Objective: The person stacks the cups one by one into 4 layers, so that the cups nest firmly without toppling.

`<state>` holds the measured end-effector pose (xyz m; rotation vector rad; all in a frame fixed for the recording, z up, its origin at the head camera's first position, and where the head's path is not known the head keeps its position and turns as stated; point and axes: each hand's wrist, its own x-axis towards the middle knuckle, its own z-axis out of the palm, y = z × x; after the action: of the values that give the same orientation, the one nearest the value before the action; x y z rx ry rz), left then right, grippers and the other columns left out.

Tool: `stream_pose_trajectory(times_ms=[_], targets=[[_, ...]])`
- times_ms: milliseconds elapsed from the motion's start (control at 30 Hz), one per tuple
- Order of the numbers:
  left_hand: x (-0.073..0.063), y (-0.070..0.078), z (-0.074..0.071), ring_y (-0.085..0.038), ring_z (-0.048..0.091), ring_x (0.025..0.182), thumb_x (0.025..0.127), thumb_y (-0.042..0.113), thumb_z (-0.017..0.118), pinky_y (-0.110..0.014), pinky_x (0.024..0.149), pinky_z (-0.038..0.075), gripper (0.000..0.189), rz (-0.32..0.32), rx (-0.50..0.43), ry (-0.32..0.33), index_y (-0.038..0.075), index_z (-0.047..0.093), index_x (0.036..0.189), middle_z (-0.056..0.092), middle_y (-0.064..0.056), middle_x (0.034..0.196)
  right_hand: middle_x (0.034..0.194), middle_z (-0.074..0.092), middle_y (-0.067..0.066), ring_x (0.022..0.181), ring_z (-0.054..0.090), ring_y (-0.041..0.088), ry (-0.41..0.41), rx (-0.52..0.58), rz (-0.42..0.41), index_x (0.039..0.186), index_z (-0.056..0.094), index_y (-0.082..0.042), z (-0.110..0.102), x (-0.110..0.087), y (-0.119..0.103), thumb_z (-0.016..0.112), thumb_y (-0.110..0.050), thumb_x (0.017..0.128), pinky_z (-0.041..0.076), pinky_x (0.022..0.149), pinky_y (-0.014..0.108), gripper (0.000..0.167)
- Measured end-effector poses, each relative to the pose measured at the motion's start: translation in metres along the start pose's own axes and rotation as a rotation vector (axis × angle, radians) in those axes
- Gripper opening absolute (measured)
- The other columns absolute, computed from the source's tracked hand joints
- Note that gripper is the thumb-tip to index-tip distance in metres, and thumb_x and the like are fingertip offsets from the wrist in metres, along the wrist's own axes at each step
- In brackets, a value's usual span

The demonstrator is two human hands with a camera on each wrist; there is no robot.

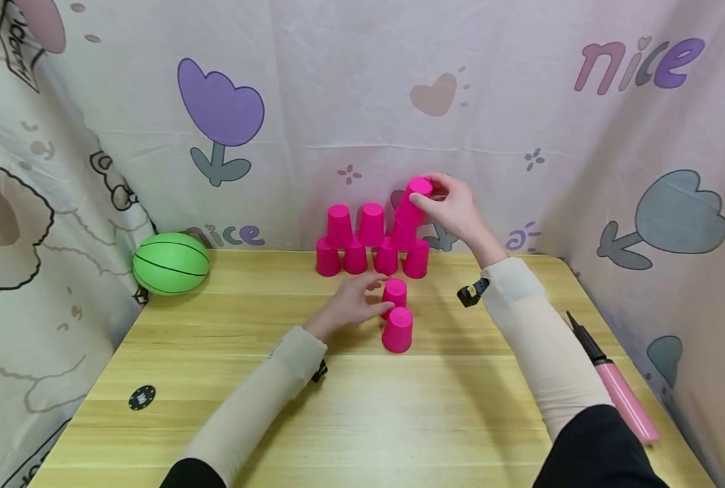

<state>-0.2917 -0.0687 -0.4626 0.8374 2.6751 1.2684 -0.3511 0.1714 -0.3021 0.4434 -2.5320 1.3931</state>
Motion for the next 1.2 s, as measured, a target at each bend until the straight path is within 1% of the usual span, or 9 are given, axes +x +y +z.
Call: stream_pose_trajectory(times_ms=[67, 133, 233, 333, 567, 700, 833, 1000, 1200], targets=[[0.001, 0.001, 0.002, -0.035, 0.062, 0.133, 0.092, 0.026, 0.083, -0.050, 0.104, 0.059, 0.063, 0.023, 0.020, -0.007, 0.014, 0.057, 0.149, 0.066, -0.006, 0.142, 0.125, 0.071, 0.009, 0.110, 0.070, 0.024, -0.003, 0.010, -0.005, 0.136, 0.067, -0.013, 0.005, 0.006, -0.002, 0.077, -0.032, 0.096, 0.058, 0.094, 0.030, 0.045], [0.003, 0.000, 0.003, -0.036, 0.063, 0.130, 0.092, 0.024, 0.083, -0.048, 0.105, 0.058, 0.063, 0.042, 0.035, -0.008, 0.013, 0.057, 0.148, 0.068, -0.006, 0.138, 0.124, 0.071, 0.008, 0.109, 0.070, 0.022, -0.007, 0.011, -0.010, 0.134, 0.068, -0.013, 0.009, 0.012, -0.004, 0.077, -0.031, 0.096, 0.057, 0.095, 0.030, 0.044], [0.005, -0.002, 0.006, -0.035, 0.065, 0.126, 0.092, 0.021, 0.083, -0.047, 0.105, 0.058, 0.060, 0.072, 0.060, -0.002, 0.011, 0.059, 0.146, 0.070, -0.008, 0.135, 0.122, 0.071, 0.008, 0.107, 0.069, 0.021, -0.009, 0.007, -0.019, 0.133, 0.069, -0.012, 0.015, 0.019, -0.005, 0.075, -0.031, 0.096, 0.057, 0.094, 0.031, 0.042], [0.007, -0.003, 0.009, -0.035, 0.067, 0.123, 0.092, 0.020, 0.083, -0.046, 0.103, 0.059, 0.060, 0.078, 0.069, 0.009, 0.011, 0.059, 0.146, 0.071, -0.008, 0.133, 0.121, 0.071, 0.007, 0.106, 0.066, 0.021, -0.007, -0.006, -0.014, 0.134, 0.068, -0.013, 0.020, 0.024, -0.005, 0.074, -0.032, 0.096, 0.056, 0.091, 0.030, 0.042], [0.008, -0.002, 0.015, -0.029, 0.067, 0.119, 0.093, 0.021, 0.082, -0.043, 0.101, 0.060, 0.054, 0.033, 0.049, 0.005, 0.012, 0.060, 0.142, 0.072, -0.007, 0.128, 0.123, 0.071, 0.008, 0.108, 0.065, 0.022, 0.006, -0.061, 0.011, 0.137, 0.067, -0.015, 0.027, 0.031, -0.004, 0.074, -0.035, 0.096, 0.055, 0.092, 0.034, 0.046], [0.007, -0.001, 0.017, -0.028, 0.067, 0.115, 0.093, 0.023, 0.082, -0.039, 0.097, 0.060, 0.053, 0.008, 0.056, 0.015, 0.013, 0.061, 0.141, 0.072, -0.005, 0.125, 0.123, 0.071, 0.008, 0.108, 0.064, 0.022, 0.006, -0.080, 0.025, 0.137, 0.067, -0.015, 0.030, 0.033, -0.006, 0.074, -0.037, 0.096, 0.054, 0.091, 0.035, 0.047], [0.006, -0.001, 0.016, -0.029, 0.066, 0.114, 0.093, 0.025, 0.082, -0.037, 0.094, 0.060, 0.054, -0.012, 0.072, 0.030, 0.014, 0.061, 0.141, 0.072, -0.005, 0.121, 0.124, 0.071, 0.008, 0.108, 0.063, 0.022, 0.004, -0.085, 0.019, 0.138, 0.067, -0.014, 0.032, 0.036, -0.008, 0.073, -0.037, 0.097, 0.054, 0.091, 0.034, 0.047], [0.005, -0.001, 0.014, -0.030, 0.066, 0.118, 0.093, 0.027, 0.082, -0.039, 0.096, 0.060, 0.055, -0.039, 0.060, 0.035, 0.016, 0.060, 0.142, 0.071, -0.004, 0.123, 0.126, 0.071, 0.009, 0.110, 0.063, 0.023, 0.011, -0.112, 0.000, 0.138, 0.067, -0.014, 0.034, 0.041, -0.008, 0.072, -0.037, 0.097, 0.054, 0.094, 0.037, 0.048], [0.004, -0.001, 0.013, -0.029, 0.066, 0.116, 0.093, 0.027, 0.083, -0.037, 0.094, 0.061, 0.055, -0.048, 0.069, 0.042, 0.016, 0.060, 0.142, 0.071, -0.004, 0.121, 0.128, 0.071, 0.010, 0.111, 0.063, 0.024, 0.001, -0.125, -0.016, 0.140, 0.066, -0.014, 0.037, 0.043, -0.008, 0.072, -0.037, 0.098, 0.055, 0.097, 0.039, 0.048]])
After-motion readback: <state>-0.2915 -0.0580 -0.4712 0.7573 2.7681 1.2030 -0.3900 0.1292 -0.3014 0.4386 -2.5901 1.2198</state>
